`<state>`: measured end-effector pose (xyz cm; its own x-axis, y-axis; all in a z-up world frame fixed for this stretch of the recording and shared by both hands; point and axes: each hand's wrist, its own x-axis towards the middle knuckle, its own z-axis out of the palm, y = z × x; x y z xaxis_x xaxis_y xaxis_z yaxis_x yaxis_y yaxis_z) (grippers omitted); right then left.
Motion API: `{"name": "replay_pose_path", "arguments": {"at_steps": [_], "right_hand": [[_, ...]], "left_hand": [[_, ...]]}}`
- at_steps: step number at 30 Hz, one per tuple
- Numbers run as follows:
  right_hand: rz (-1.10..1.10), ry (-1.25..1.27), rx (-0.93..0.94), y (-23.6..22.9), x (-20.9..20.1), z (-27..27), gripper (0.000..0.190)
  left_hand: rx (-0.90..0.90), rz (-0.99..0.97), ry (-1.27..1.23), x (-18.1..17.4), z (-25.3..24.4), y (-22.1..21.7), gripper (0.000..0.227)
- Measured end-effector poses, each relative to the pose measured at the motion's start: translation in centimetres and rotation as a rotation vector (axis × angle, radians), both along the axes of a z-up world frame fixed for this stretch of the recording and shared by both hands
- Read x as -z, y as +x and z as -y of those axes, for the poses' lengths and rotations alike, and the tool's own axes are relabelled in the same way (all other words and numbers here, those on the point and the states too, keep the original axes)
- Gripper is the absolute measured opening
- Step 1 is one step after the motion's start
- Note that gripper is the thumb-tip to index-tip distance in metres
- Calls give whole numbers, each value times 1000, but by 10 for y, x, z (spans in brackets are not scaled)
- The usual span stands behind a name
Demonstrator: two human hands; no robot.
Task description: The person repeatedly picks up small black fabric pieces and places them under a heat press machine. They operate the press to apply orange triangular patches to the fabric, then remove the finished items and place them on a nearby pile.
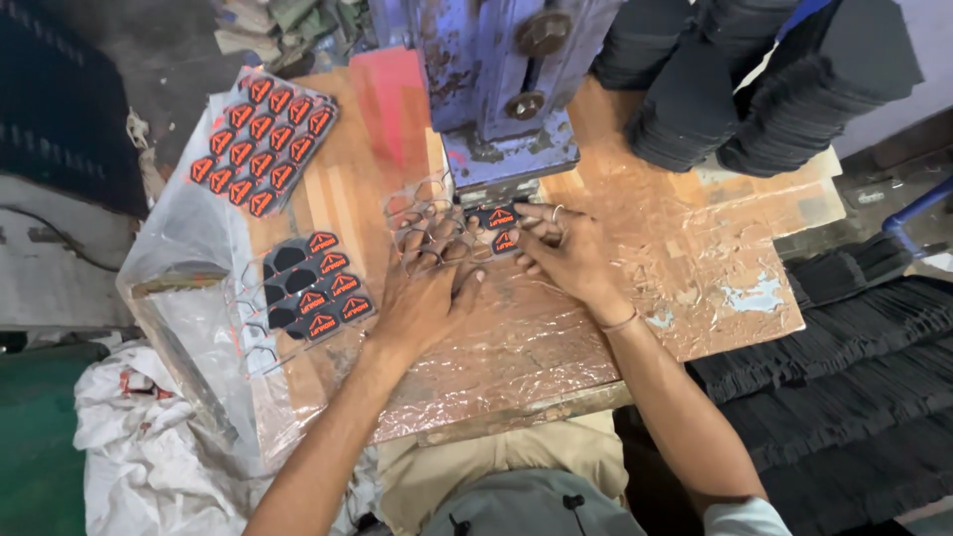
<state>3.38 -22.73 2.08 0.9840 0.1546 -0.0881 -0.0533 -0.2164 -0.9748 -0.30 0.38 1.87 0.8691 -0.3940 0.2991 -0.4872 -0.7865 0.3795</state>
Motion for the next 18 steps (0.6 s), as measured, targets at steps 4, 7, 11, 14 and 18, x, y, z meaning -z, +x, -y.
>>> {"name": "replay_pose_path", "arguments": {"at_steps": [4, 7, 11, 14, 18], "right_hand": [[-16, -7, 11, 4, 2, 1, 42], [14, 0, -31, -10, -9, 3, 39], [185, -102, -126, -34, -17, 21, 28], [52, -153, 31, -74, -27, 44, 24], [-101, -321, 145, -100, -27, 65, 23]], "left_hand": [[-12, 17, 8, -6, 2, 3, 60], [1, 6, 7, -9, -3, -1, 59], [61, -11, -1, -28, -35, -3, 49], [-250, 27, -37, -27, -107, -9, 78], [-453, -311, -180, 3, -218, -38, 84]]}}
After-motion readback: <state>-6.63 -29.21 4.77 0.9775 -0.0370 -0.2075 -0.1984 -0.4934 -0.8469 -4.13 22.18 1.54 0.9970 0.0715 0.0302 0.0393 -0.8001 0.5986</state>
